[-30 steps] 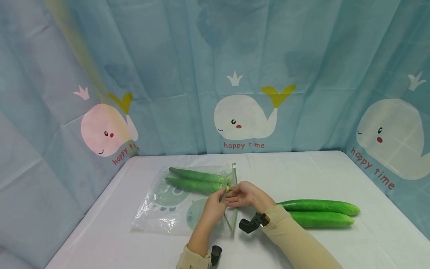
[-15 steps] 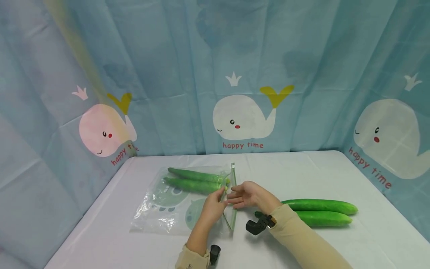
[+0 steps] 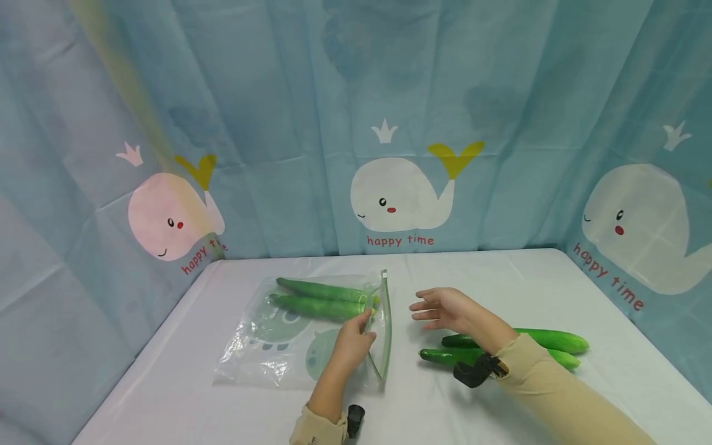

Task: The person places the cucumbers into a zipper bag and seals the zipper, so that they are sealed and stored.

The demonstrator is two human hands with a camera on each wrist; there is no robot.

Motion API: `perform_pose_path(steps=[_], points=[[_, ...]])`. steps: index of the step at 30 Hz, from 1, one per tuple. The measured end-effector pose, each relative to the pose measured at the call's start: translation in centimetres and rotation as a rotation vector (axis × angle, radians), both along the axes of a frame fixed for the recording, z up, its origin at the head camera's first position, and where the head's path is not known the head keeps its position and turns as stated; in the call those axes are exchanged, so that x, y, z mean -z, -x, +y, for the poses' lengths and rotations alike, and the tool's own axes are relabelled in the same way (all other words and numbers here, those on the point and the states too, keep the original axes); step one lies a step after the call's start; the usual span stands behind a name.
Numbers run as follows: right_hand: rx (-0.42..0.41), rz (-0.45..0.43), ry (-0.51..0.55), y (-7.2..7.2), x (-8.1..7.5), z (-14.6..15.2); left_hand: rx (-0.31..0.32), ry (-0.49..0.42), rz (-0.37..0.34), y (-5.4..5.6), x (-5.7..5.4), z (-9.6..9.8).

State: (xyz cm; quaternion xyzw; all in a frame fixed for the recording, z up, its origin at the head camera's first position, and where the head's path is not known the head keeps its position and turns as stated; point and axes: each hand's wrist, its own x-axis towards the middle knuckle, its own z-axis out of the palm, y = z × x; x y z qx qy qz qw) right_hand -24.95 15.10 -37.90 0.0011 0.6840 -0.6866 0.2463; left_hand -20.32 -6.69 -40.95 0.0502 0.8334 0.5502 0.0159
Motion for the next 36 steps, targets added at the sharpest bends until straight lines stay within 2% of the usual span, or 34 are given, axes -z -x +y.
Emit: perform_pose_path(steps=[6, 14, 17, 21, 27, 36], points=[[-0.032, 0.111, -0.125, -0.8, -0.6, 3.2, 0.001, 0.003, -0.017, -0.1, 0.0, -0.1], [-0.066, 0.348, -0.297, -1.4, -0.5, 8.6, 0.011, 0.006, -0.006, -0.1, 0.0, -0.1], [-0.150, 0.453, -0.365, -1.4, -0.4, 10.7, 0.009, 0.009, -0.008, -0.1, -0.1, -0.1], [-0.287, 0.534, -0.464, -1.5, -0.4, 13.4, 0.006, 0.012, -0.012, -0.2, -0.2, 0.0], [-0.425, 0.627, -0.625, -1.4, 0.4, 17.5, 0.011, 0.010, -0.019, -0.1, -0.2, 0.0], [-0.532, 0.620, -0.635, -0.5, 2.5, 21.4, 0.002, 0.017, -0.016, -0.1, -0.1, 0.0]])
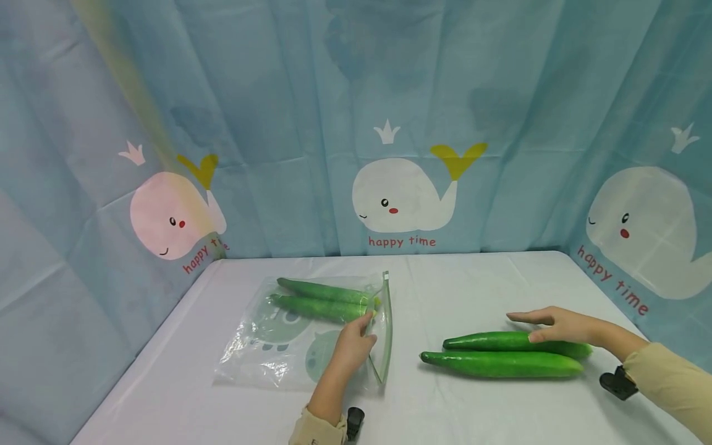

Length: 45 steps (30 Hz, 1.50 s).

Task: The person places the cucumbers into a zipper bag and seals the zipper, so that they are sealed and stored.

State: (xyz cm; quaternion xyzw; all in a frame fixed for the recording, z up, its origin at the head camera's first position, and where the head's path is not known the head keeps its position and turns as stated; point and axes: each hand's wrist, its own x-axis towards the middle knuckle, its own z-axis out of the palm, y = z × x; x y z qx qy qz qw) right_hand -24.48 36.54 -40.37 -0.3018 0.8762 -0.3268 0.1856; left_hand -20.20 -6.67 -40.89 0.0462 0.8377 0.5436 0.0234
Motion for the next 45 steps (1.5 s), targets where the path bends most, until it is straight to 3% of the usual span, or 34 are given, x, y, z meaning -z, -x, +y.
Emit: perform_pose_path(steps=[9, 15, 22, 31, 40, 45], points=[[-0.136, -0.107, 0.098, 0.7, 0.3, 0.8, -0.006, -0.012, -0.015, 0.0, 0.3, 0.1], [-0.133, -0.147, 0.101, 1.1, 0.5, 0.7, -0.015, -0.011, -0.011, 0.0, 0.3, 0.1], [-0.062, -0.102, 0.002, 1.0, 0.5, 0.4, -0.018, -0.014, -0.015, 0.0, 0.3, 0.1], [-0.069, -0.033, 0.065, 0.8, 0.4, 0.2, -0.013, -0.022, -0.012, 0.1, 0.4, 0.0], [0.059, 0.034, 0.037, 0.2, -1.6, -0.9, -0.022, -0.025, -0.030, 0.1, 0.3, 0.1], [0.140, -0.034, 0.013, -0.3, -2.9, -2.6, -0.020, -0.026, -0.026, 0.1, 0.2, 0.1]])
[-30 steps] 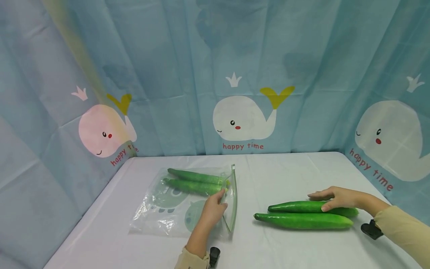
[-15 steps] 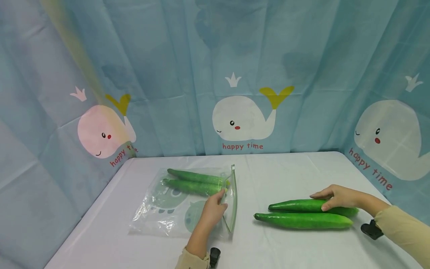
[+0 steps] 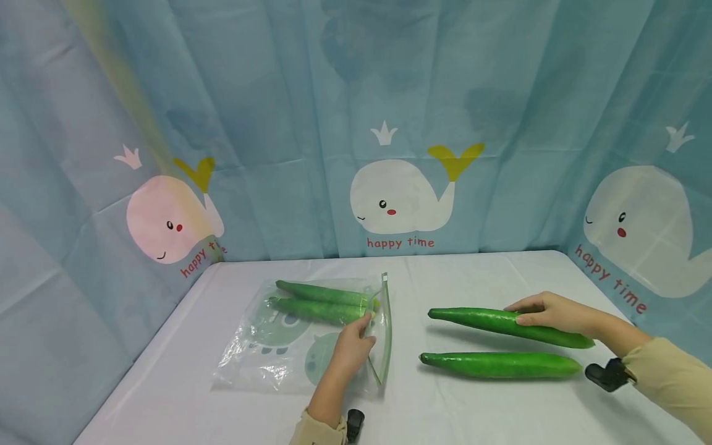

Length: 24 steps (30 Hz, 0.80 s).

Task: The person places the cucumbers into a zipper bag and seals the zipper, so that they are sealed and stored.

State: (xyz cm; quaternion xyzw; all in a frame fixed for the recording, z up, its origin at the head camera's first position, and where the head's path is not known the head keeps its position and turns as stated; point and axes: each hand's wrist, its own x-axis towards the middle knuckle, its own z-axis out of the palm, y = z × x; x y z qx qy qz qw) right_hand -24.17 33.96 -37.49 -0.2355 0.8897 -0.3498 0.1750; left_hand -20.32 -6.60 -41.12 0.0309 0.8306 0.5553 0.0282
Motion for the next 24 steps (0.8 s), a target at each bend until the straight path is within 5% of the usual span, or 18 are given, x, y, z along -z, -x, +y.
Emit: perform_pose_path(steps=[9, 24], points=[[-0.002, -0.215, 0.113, -0.5, -1.3, -2.6, 0.004, 0.020, 0.006, 0.0, 0.1, 0.0], [-0.128, -0.135, 0.090, -0.2, -1.9, -4.8, -0.007, 0.030, 0.008, 0.2, 0.3, 0.0]])
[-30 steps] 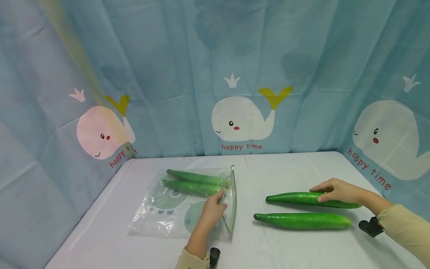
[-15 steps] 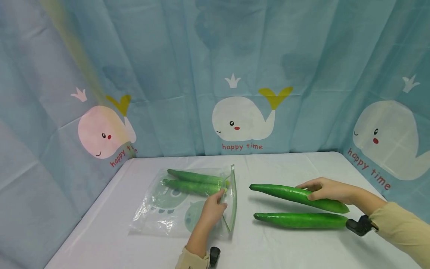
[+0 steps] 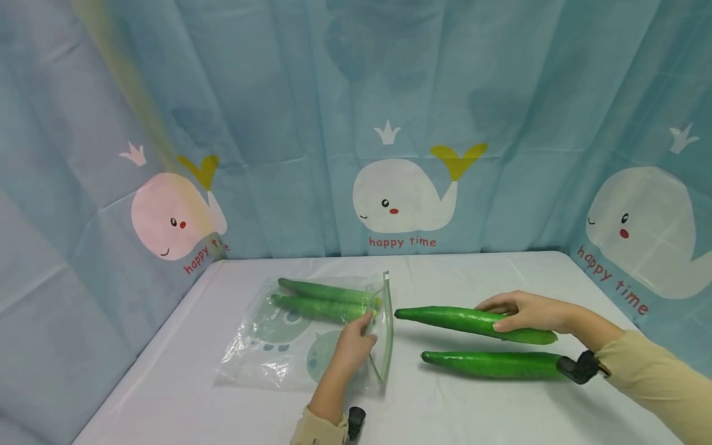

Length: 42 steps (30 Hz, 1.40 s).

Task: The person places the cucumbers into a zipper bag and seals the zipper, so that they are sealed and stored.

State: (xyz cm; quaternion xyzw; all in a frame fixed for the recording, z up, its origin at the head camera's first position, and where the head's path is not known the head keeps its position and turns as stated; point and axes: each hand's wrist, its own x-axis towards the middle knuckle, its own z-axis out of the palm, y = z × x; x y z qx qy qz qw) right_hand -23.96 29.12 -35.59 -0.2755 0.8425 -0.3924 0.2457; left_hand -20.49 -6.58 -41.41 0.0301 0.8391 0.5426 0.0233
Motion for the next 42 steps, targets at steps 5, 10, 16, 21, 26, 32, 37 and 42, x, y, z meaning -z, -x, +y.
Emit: perform_pose_path(steps=[5, 10, 16, 21, 26, 32, 37, 42], points=[[-0.037, 0.005, -0.028, 0.3, 0.1, -1.6, 0.015, -0.007, -0.005, 0.0, -0.1, -0.1], [-0.052, 0.011, -0.051, 0.9, 0.3, -3.3, 0.021, -0.015, -0.002, -0.1, -0.1, -0.2], [-0.036, -0.018, -0.058, 1.8, 0.8, -5.1, 0.025, -0.027, 0.002, -0.3, -0.3, -0.1], [-0.032, -0.129, 0.015, 2.7, 1.3, -6.2, 0.018, -0.020, -0.001, -0.4, -0.6, -0.1], [-0.014, -0.300, 0.113, 3.2, 1.8, -6.9, 0.016, -0.010, 0.003, -0.4, -0.5, -0.1], [-0.046, -0.486, 0.222, 3.3, 2.0, -6.7, 0.032, -0.012, 0.012, -0.3, -0.4, 0.0], [0.054, -0.453, 0.325, 3.1, 2.1, -6.4, 0.024, -0.014, 0.003, -0.3, -0.5, 0.0], [0.273, -0.418, 0.335, 2.4, 2.4, -7.0, 0.023, -0.009, -0.001, -0.2, -0.5, -0.2]])
